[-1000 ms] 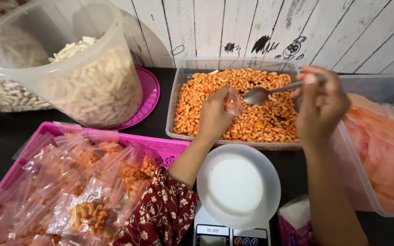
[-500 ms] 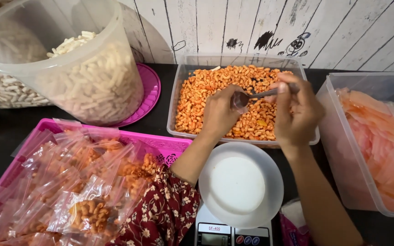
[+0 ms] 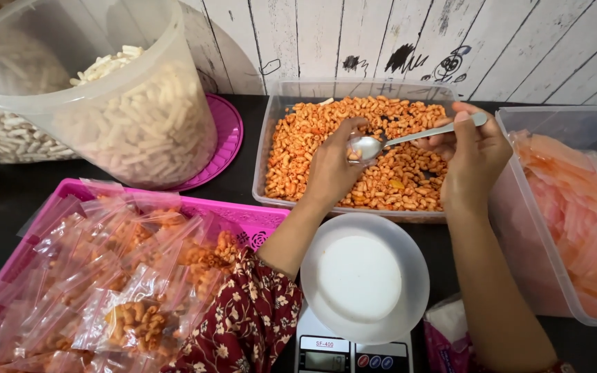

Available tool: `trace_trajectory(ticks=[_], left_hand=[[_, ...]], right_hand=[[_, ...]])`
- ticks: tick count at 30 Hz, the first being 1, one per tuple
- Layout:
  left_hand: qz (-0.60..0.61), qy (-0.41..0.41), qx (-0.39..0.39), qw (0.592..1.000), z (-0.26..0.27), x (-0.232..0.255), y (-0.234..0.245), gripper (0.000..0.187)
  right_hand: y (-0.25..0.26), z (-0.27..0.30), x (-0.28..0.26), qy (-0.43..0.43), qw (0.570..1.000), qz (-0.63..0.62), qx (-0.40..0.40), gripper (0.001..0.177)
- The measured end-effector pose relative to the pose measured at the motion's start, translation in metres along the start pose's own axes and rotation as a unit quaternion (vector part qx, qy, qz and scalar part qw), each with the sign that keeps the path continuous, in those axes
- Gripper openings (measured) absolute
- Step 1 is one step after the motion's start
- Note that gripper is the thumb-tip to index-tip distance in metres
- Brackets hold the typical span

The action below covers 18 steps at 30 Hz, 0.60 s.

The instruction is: Manual portioning and packaging of snacks into small plastic bags using a spoon and a digital scale.

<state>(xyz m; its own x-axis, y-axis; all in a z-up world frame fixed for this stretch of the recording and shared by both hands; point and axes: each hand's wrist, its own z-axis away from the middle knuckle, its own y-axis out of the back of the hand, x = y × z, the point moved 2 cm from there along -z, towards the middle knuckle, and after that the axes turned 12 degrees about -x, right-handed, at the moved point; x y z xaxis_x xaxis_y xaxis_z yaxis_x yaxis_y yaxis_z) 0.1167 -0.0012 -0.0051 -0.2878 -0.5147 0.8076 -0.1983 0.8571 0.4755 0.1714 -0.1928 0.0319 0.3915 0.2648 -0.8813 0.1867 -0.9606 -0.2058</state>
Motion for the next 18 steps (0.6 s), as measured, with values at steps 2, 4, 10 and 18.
trace_trajectory(ticks=[2,4,10,18], left_hand=[[0.004,0.004,0.000,1.000,0.000,-0.002,0.000,0.069],[0.009,0.008,0.001,1.000,0.001,0.000,0.002,0.068],[0.020,0.020,0.059,0.998,-0.002,0.008,0.004,0.053],[0.035,0.056,0.113,0.991,0.005,0.027,0.012,0.074]], right_hand=[[0.002,-0.001,0.003,-0.007,1.000,-0.003,0.006,0.022],[0.002,-0.002,0.002,-0.014,1.000,-0.006,0.010,0.022],[0.033,-0.014,0.011,-0.038,0.996,-0.020,0.077,0.024],[0.066,-0.006,0.074,-0.123,0.984,0.121,-0.047,0.032]])
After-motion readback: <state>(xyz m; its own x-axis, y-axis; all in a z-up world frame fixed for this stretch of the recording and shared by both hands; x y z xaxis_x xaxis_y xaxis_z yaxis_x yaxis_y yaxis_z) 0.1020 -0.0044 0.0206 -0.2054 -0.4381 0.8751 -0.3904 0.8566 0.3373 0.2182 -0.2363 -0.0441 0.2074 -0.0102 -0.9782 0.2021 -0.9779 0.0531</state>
